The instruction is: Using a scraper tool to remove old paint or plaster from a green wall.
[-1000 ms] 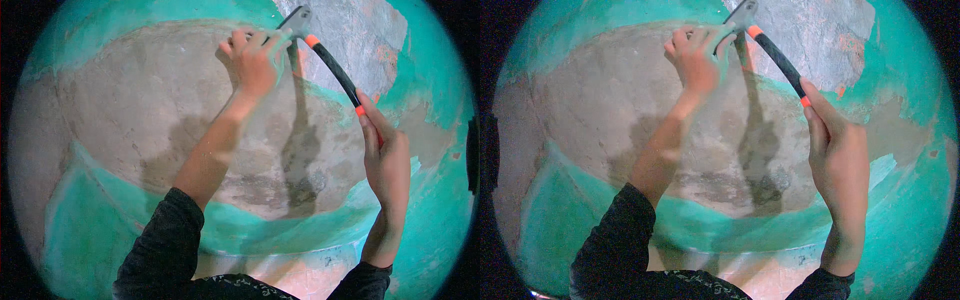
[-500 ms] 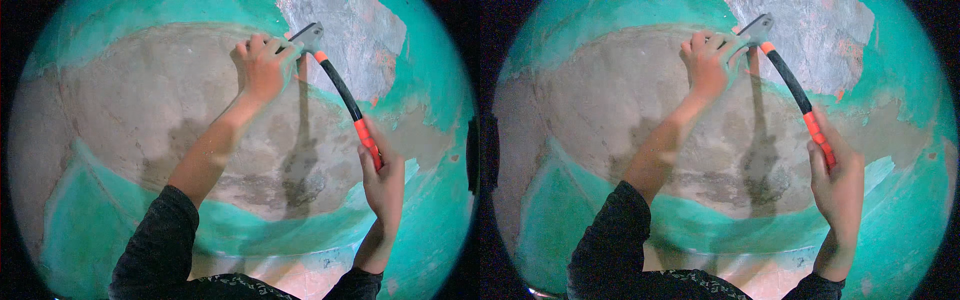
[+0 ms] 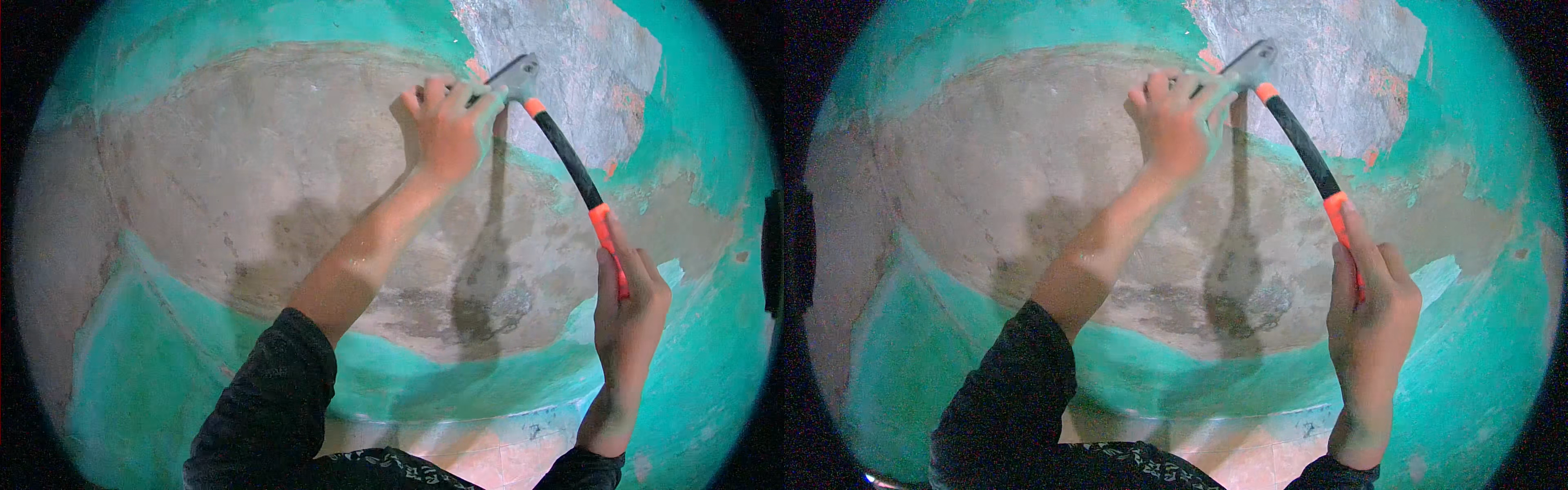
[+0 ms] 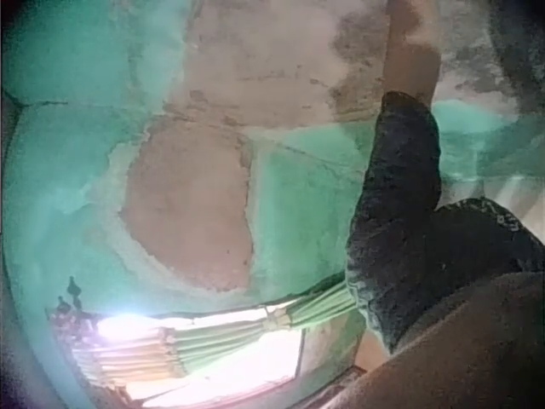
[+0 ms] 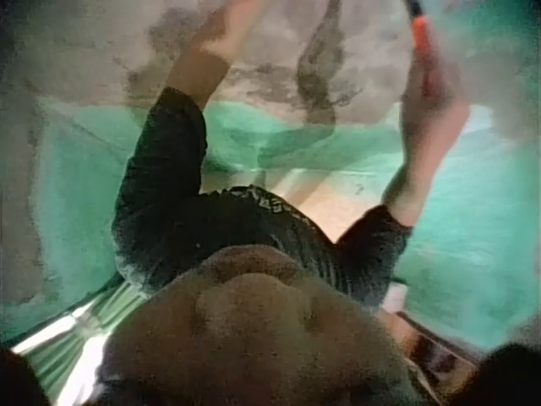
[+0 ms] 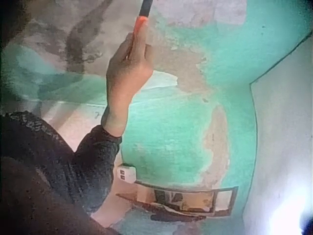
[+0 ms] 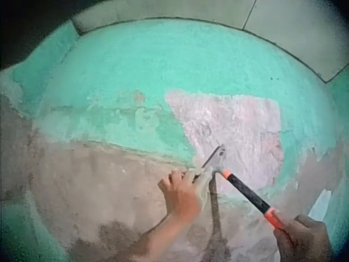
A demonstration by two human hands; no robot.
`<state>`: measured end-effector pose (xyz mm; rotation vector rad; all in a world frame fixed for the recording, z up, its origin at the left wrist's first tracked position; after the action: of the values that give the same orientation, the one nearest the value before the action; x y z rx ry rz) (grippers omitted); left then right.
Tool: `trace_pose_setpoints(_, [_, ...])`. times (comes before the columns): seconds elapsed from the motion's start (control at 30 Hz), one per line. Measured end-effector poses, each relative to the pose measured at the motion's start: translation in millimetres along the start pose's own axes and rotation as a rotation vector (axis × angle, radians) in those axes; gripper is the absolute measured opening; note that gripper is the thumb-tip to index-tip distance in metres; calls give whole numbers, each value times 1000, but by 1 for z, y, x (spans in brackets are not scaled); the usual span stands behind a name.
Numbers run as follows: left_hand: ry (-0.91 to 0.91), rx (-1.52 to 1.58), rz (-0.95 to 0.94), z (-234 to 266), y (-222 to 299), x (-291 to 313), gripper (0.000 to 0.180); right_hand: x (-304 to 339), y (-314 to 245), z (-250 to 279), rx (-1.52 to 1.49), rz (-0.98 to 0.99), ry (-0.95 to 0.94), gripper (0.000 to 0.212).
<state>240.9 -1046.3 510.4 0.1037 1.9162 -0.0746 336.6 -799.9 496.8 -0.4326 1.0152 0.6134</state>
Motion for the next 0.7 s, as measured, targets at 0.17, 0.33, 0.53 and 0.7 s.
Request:
trace_pose_setpoints(0.17, [-17,-24,21,-1,-13,-6,28,-4,-12,-12,101,91,25,47])
trace_pose_setpoints(0.33, [20,-68,62,4,-7,4,25,5,-1,-7,97,64,19,48])
trace_pose_setpoints(0.53, [71,-34,25,0,-18,-5,31,2,-10,-13,71,96,74,49])
trace_pose_setpoints(0.7, [60,-44,6,1,-11,-8,27,3,-5,-4,110,58,55,49])
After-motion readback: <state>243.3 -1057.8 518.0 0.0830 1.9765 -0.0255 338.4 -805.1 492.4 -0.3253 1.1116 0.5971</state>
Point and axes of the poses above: each hand's wrist, its own x-axis away from the middle knuckle, its own z-axis out of the back of the hand, y = z × x, the point moved 9 cm from there along -x, towards the middle knuckle, and after that the axes turned 3 degrees about -x, right-handed, at the moved point
